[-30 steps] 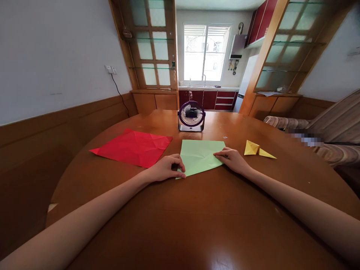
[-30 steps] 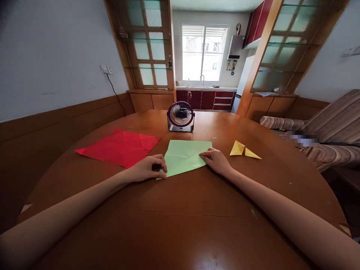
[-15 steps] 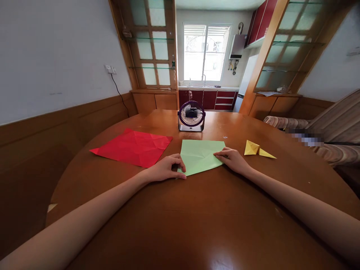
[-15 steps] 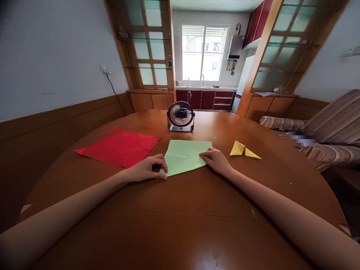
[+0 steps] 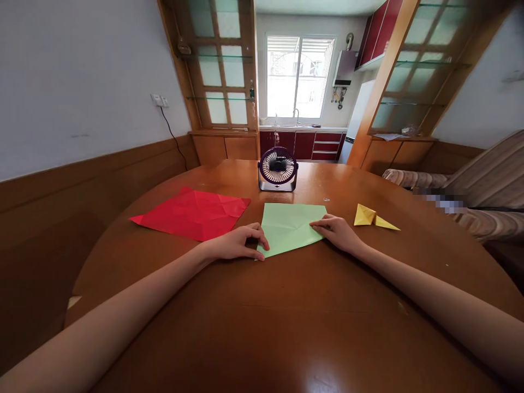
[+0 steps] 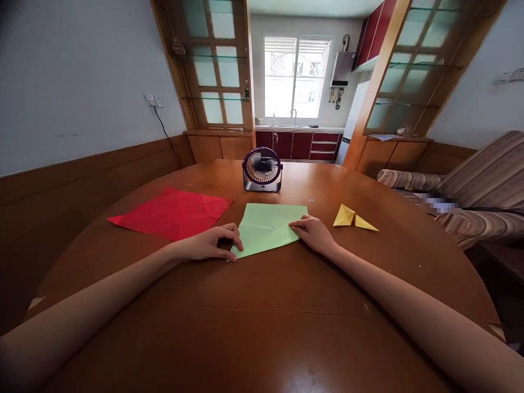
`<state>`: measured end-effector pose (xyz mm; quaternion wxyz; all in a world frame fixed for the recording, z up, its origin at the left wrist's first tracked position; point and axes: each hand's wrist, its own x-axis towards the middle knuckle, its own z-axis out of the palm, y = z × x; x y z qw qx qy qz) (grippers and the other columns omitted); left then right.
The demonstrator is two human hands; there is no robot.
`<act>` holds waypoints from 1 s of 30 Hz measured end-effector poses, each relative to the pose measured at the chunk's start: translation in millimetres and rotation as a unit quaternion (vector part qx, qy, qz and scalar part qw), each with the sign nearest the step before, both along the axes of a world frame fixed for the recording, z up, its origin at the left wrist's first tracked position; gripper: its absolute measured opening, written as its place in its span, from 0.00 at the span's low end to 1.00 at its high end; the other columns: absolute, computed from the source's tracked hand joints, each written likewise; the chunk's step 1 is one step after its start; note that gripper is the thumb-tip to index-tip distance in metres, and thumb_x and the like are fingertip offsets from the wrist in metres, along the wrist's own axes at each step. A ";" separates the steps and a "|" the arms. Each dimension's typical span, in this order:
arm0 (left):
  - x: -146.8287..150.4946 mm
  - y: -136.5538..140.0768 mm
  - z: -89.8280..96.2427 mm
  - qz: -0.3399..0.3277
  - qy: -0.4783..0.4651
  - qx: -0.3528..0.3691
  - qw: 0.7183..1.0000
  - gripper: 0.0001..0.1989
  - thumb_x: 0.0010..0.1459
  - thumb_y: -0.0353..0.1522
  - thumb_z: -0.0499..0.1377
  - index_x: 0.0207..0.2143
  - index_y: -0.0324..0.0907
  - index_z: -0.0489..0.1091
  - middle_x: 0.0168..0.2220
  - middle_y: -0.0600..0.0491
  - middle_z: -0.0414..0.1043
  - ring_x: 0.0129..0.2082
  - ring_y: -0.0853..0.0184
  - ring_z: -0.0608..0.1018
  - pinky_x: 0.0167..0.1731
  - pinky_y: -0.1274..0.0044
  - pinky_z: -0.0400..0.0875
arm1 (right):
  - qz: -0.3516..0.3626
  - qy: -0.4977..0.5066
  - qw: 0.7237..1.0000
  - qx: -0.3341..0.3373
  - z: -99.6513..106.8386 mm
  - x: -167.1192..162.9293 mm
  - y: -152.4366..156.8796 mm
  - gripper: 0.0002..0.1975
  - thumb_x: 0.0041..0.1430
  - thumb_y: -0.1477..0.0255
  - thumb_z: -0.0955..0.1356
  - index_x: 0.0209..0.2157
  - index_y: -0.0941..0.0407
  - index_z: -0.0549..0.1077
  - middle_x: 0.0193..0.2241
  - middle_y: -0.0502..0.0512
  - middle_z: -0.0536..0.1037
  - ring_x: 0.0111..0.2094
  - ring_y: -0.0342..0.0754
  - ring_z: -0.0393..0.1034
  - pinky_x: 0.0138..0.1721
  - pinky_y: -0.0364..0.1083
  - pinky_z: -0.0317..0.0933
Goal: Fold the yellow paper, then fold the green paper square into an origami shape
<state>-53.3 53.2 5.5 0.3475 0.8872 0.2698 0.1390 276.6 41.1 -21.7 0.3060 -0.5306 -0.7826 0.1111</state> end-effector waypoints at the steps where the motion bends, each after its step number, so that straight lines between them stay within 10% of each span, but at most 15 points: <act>1: -1.3 0.2 1.9 -0.007 0.004 -0.001 1.000 0.18 0.53 0.45 0.65 0.42 0.45 0.75 0.39 0.53 0.61 0.39 0.66 0.68 0.44 0.74 0.64 | 0.001 -0.001 1.000 0.000 0.2 0.0 -0.1 0.13 0.62 0.67 0.65 0.42 0.55 0.80 0.31 0.55 0.74 0.33 0.49 0.70 0.38 0.48 0.64; 8: -9.0 -4.6 14.6 -0.064 0.043 0.012 0.997 0.19 0.60 0.43 0.60 0.52 0.50 0.72 0.45 0.50 0.62 0.45 0.65 0.69 0.49 0.72 0.64 | 0.002 0.007 1.000 -0.004 1.3 0.4 -0.9 0.14 0.62 0.67 0.65 0.43 0.56 0.80 0.32 0.56 0.74 0.33 0.48 0.71 0.38 0.47 0.64; 21: 9.9 -36.2 13.1 -0.081 0.033 0.241 0.967 0.13 0.65 0.32 0.52 0.39 0.42 0.77 0.50 0.49 0.74 0.50 0.62 0.74 0.54 0.69 0.63 | 0.002 0.003 1.000 -0.002 0.6 0.7 -0.2 0.13 0.62 0.67 0.65 0.42 0.55 0.80 0.33 0.56 0.75 0.33 0.48 0.71 0.39 0.47 0.64; 30: 32.2 -53.1 8.1 -0.046 0.153 0.369 0.916 0.29 0.68 0.48 0.43 0.57 0.35 0.64 0.41 0.44 0.71 0.39 0.59 0.73 0.41 0.71 0.68 | 0.003 0.002 1.000 0.004 -0.9 1.4 0.8 0.13 0.62 0.68 0.65 0.43 0.55 0.80 0.32 0.55 0.74 0.33 0.48 0.71 0.38 0.47 0.63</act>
